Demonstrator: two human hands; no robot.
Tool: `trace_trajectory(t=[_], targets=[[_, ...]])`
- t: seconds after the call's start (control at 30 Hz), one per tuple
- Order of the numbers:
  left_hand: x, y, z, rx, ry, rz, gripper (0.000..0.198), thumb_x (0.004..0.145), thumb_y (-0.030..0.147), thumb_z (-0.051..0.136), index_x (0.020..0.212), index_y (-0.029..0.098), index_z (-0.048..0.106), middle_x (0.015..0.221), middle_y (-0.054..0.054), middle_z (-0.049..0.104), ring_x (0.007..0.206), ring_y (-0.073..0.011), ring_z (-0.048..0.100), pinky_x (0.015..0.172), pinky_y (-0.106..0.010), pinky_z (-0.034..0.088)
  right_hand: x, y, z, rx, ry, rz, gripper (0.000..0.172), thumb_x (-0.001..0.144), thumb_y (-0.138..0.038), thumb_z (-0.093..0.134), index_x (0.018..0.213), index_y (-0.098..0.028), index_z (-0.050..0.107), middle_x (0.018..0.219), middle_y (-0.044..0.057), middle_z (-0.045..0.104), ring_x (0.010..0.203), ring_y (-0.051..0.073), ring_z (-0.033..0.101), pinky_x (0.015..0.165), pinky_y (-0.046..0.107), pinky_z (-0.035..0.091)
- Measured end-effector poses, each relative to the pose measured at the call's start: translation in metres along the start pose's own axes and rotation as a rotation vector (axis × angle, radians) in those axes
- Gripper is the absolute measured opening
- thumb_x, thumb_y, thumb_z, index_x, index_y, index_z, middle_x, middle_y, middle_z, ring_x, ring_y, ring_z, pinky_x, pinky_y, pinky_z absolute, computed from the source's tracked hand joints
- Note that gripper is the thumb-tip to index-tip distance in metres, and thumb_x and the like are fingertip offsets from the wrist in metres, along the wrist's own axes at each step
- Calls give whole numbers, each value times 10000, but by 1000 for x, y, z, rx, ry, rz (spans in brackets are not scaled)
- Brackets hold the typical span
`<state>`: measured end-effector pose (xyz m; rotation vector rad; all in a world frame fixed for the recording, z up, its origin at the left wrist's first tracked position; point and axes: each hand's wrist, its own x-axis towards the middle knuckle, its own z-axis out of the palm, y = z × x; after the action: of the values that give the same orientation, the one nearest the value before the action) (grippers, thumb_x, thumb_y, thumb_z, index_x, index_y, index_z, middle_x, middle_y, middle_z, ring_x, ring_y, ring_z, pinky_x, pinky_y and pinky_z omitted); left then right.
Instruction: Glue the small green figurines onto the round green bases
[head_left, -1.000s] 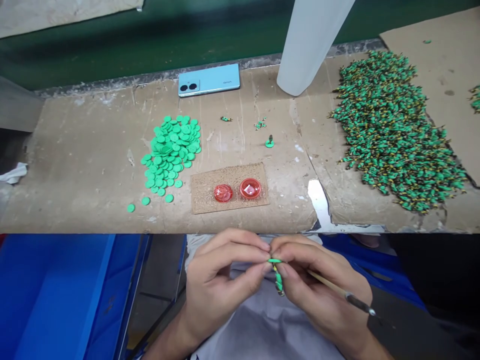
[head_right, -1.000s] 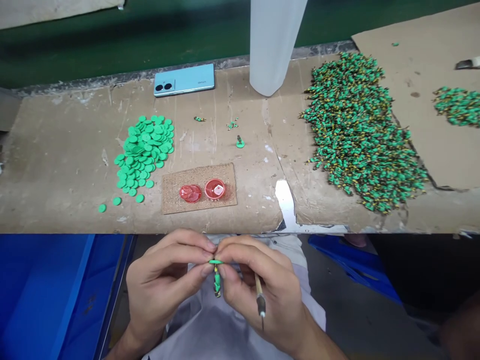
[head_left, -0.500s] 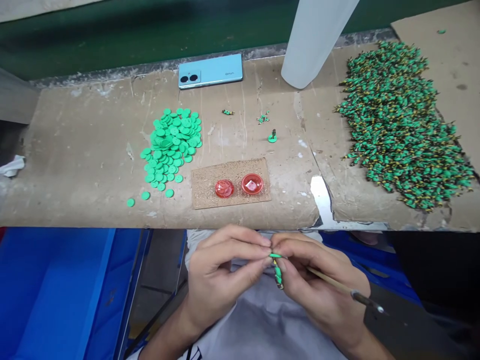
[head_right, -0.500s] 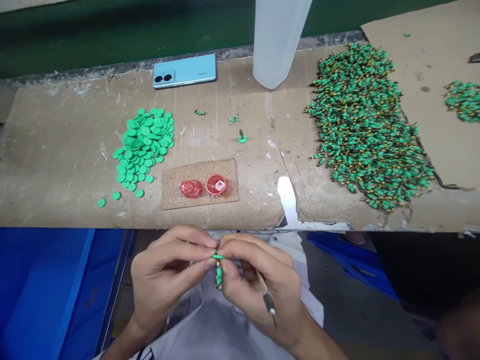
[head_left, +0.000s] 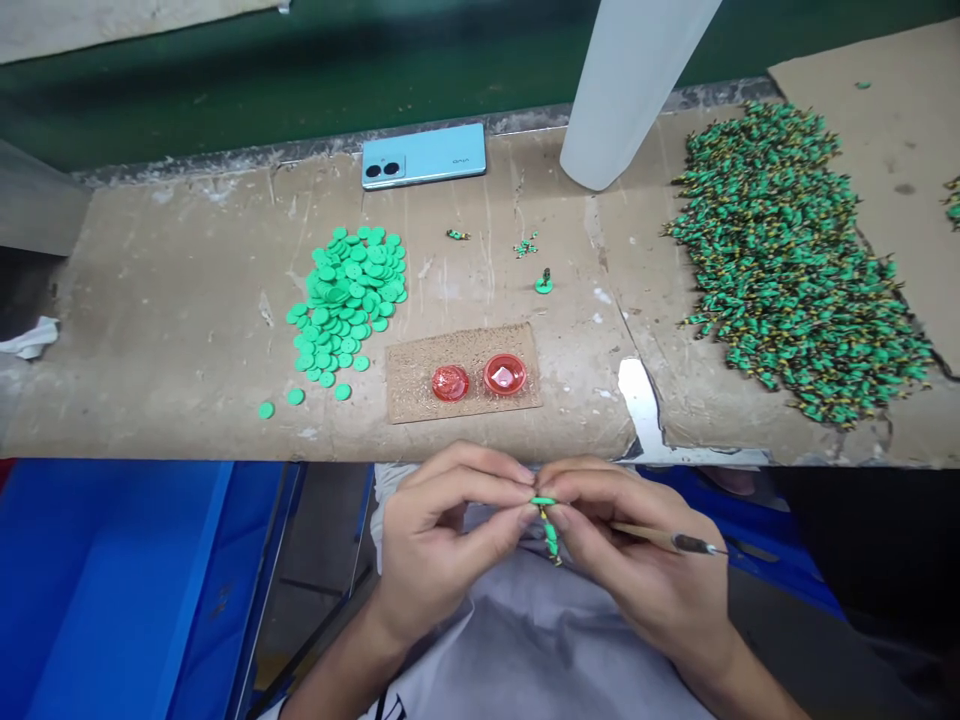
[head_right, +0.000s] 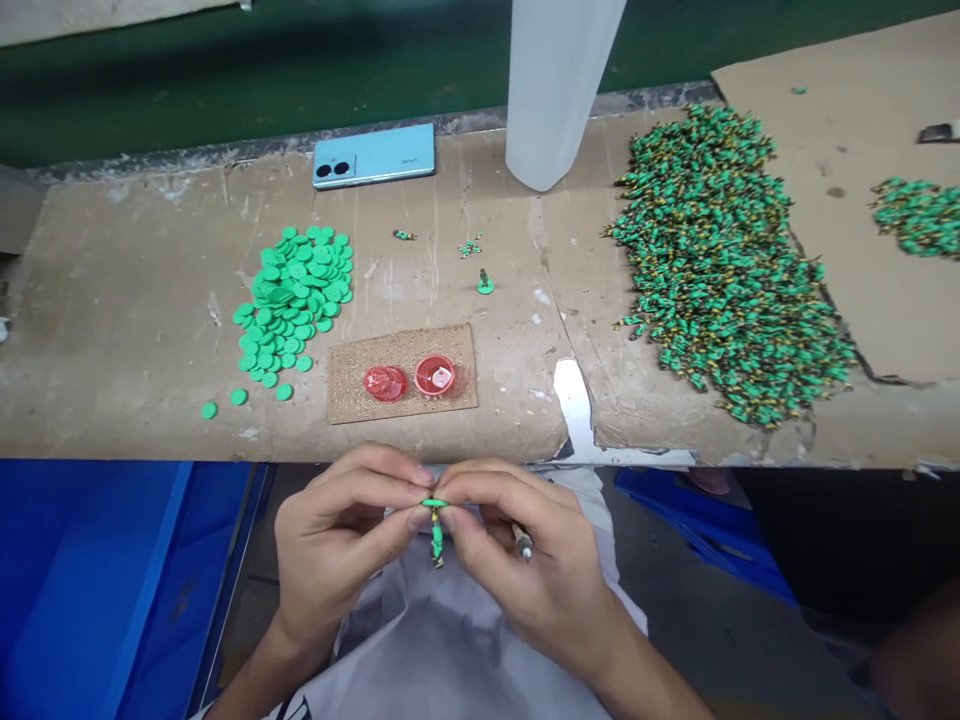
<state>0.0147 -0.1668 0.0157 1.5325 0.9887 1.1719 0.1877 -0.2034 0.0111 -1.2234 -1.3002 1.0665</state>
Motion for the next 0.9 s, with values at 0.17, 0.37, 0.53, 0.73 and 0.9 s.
trace_trajectory(t=[0.17,0.37,0.53,0.73,0.9], targets=[[0,1,0,12,9,24,29,856,170,829,866,190,811,853,-61,796,750,-164,780,686,-233,660,-2,0,0,-28,-16,-21,125,900,-126,721,966,-226,757,923,54,796,729,171,758,512,209,587],[-1,1,0,10,7,21,48,857,153,826,877,192,808,870,-58,792,763,-158,777,703,-230,659,-3,0,1,-35,-16,-20,147,893,-107,714,958,-237,730,917,32,778,729,158,745,526,204,569],[-1,0,0,-6,-9,8,47,856,150,827,871,190,807,870,-53,792,776,-152,777,715,-223,656,-3,0,2,-38,-22,0,151,894,-93,697,940,-236,712,915,20,770,713,141,732,499,187,531],[-2,-3,0,-21,-26,-5,96,833,113,839,882,190,810,879,-46,794,796,-146,776,739,-214,651,-2,-1,4,-18,-10,35,151,873,-87,696,897,-234,717,877,9,773,652,123,706,461,176,489],[-1,-6,-1,-21,-35,1,84,835,122,843,877,188,811,867,-45,793,779,-140,771,737,-210,649,1,2,7,18,12,60,154,847,-71,683,859,-219,725,835,19,768,615,125,689,460,188,483]])
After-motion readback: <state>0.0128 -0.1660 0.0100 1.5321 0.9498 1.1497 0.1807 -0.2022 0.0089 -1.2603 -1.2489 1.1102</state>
